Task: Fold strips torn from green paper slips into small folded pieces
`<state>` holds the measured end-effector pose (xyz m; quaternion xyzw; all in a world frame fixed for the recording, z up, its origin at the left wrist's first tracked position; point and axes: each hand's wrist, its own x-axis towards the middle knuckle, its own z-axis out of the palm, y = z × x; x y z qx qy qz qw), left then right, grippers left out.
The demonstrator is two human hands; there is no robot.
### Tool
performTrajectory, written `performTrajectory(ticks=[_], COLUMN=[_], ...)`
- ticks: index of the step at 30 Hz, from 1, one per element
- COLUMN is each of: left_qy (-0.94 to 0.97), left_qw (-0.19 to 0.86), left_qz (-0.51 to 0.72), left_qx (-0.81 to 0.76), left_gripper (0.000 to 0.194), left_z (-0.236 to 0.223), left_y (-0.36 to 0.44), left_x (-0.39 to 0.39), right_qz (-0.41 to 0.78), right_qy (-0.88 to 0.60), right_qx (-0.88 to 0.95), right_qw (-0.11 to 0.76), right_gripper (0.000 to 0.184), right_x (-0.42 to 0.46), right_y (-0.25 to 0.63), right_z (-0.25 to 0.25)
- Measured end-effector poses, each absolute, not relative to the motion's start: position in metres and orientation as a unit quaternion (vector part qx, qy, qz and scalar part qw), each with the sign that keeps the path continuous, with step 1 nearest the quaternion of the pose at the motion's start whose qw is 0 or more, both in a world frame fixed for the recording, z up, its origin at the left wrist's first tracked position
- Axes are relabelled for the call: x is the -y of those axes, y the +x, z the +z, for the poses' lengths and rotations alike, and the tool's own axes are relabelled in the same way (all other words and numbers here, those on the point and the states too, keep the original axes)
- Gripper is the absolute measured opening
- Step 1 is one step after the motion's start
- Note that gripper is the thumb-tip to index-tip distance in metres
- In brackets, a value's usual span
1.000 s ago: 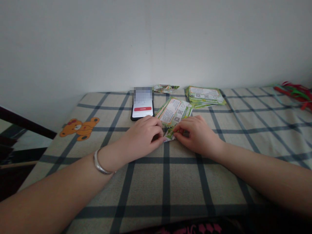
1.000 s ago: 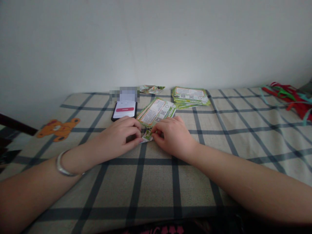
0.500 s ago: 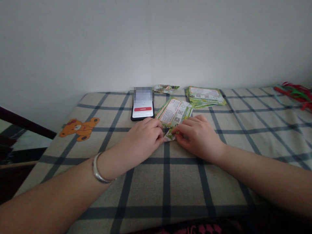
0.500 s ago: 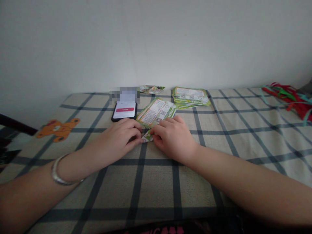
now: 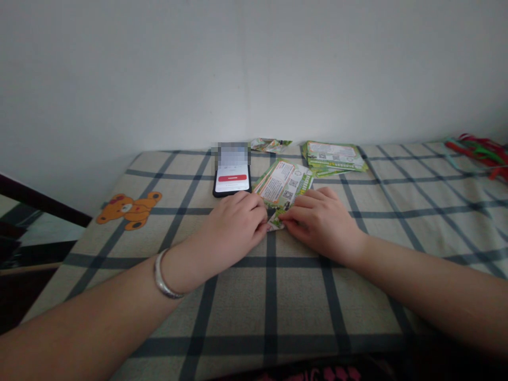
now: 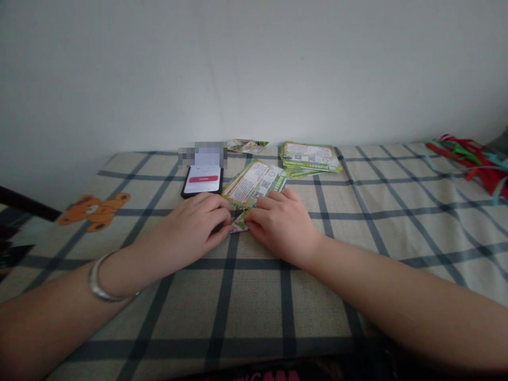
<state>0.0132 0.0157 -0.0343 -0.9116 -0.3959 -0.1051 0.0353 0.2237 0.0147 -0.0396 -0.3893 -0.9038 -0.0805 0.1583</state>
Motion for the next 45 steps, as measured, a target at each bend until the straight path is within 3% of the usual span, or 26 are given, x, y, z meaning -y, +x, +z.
performTrajectory(ticks=[8, 17, 24, 28, 45], left_qy=[-0.927, -0.956, -0.960, -0.957, -0.968], left_qw=[0.014, 0.129, 0.081, 0.034, 0.087], left_qz=[-0.154, -0.131, -0.127, -0.142, -0.120], left_qx=[0.342, 0.229, 0.237, 0.251, 0.201], left_gripper=[0.014, 0.020, 0.019, 0.020, 0.014], left_z=[-0.042, -0.041, -0.040, -0.036, -0.033], left_y=[0.011, 0.008, 0.005, 0.004, 0.002], left_x=[-0.019, -0.021, -0.021, -0.021, -0.022], right_qz=[0.002, 0.050, 0.020, -0.047, -0.048], right_qy=[-0.405, -0.368, -0.283, -0.222, -0.249], right_qx=[0.897, 0.903, 0.937, 0.964, 0.960], right_qw=[0.180, 0.217, 0.203, 0.142, 0.121], right_gripper=[0.013, 0.011, 0.018, 0.022, 0.022], right_x=[-0.020, -0.029, -0.026, -0.021, -0.018], right_y=[0.225, 0.232, 0.239, 0.245, 0.245], right_z=[-0.042, -0.046, -0.041, -0.033, -0.035])
